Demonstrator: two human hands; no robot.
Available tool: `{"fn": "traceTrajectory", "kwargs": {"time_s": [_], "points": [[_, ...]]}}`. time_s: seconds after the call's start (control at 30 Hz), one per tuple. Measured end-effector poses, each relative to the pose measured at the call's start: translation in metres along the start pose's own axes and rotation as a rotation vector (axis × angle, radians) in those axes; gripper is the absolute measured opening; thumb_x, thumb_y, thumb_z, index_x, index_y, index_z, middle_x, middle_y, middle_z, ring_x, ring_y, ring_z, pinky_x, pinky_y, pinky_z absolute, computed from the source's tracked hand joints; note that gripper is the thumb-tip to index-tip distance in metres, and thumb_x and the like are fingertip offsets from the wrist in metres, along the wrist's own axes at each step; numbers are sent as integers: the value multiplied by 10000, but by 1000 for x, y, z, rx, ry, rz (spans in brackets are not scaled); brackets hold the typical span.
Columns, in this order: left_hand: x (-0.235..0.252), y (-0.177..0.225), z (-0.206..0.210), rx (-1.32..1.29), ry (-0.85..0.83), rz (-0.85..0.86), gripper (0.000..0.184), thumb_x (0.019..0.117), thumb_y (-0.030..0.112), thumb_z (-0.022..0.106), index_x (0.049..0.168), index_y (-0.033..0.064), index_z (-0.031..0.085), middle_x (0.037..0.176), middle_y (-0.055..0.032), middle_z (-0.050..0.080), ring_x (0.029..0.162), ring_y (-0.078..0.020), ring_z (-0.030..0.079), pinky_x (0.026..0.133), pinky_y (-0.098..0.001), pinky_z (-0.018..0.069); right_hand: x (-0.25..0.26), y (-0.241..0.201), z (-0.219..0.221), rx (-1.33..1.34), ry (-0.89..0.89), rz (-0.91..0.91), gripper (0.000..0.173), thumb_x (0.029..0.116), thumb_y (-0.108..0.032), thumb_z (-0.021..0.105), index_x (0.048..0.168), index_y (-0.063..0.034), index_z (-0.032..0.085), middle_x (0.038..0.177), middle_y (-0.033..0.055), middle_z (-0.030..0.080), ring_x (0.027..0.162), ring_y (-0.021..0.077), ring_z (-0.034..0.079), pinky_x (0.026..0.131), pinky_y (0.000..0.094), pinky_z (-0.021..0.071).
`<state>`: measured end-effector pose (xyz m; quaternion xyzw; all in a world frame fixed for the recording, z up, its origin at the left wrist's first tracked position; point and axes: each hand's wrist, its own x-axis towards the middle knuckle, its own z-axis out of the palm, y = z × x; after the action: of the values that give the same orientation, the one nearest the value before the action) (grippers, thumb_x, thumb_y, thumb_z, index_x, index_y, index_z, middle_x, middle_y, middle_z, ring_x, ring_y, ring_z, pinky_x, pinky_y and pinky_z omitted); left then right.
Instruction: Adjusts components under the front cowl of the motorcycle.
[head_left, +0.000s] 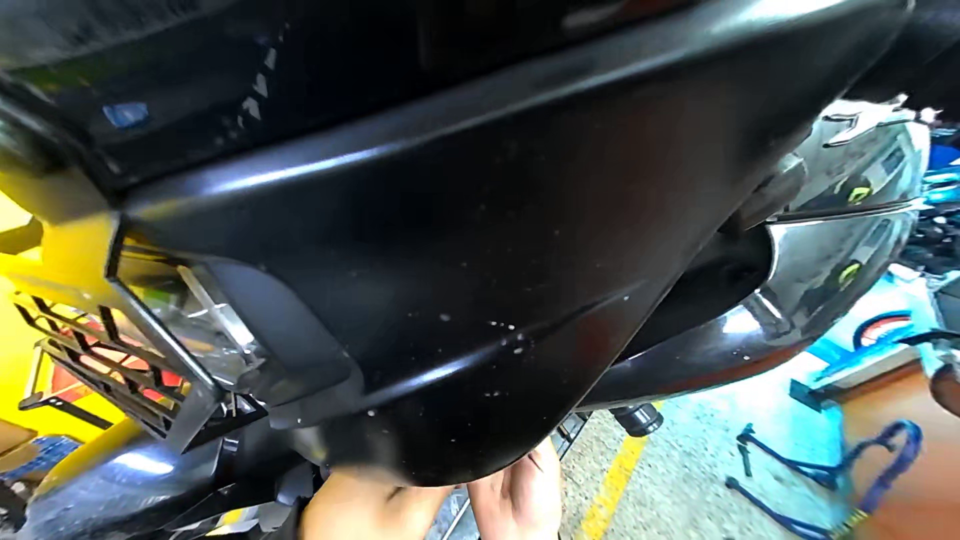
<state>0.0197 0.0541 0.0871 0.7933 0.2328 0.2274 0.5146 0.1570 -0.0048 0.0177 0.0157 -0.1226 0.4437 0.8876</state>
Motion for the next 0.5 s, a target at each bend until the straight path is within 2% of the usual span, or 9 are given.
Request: {"fn": "traceTrajectory", "kwargs": {"time_s": [0.07, 0.13, 0.2, 0.37, 0.5], "points": [[1, -10, 3, 353, 112, 198, 413, 1041, 486, 534, 887, 156, 729, 665, 52, 619, 556, -46, 552, 518, -267, 473, -1, 0, 1, -5, 9, -11, 267, 1040, -243, 579, 1226, -68, 657, 974, 126, 715, 804, 173, 719, 710, 315, 607], [0, -14, 7, 581, 210, 302, 473, 1034, 543, 505, 907, 150, 735, 662, 2, 636, 580, -115, 599, 540, -356, 503, -1, 1, 1, 1, 17, -16, 257, 1048, -229, 565, 1220, -56, 644, 972, 123, 711, 804, 166, 722, 718, 310, 616], [-1, -18, 10, 736, 282, 371, 498, 1035, 560, 489, 941, 140, 737, 670, -28, 661, 588, -160, 644, 531, -385, 537, -2, 0, 1, 14, 26, -12, 253, 1050, -221, 562, 1207, -37, 640, 958, 136, 714, 795, 173, 727, 716, 309, 620], [-1, -23, 14, 946, 392, 462, 506, 1036, 541, 490, 894, 112, 717, 618, -44, 634, 535, -217, 641, 452, -392, 499, -1, 4, -1, 36, 40, -19, 245, 1047, -223, 567, 1206, -51, 639, 933, 131, 705, 710, 155, 699, 616, 274, 591], [0, -21, 12, 1013, 427, 519, 497, 1036, 530, 498, 875, 112, 713, 608, -49, 625, 520, -224, 628, 443, -385, 481, 0, 5, -5, 47, 0, -2, 256, 1045, -247, 574, 1225, -76, 638, 936, 112, 703, 701, 142, 692, 610, 263, 586]]}}
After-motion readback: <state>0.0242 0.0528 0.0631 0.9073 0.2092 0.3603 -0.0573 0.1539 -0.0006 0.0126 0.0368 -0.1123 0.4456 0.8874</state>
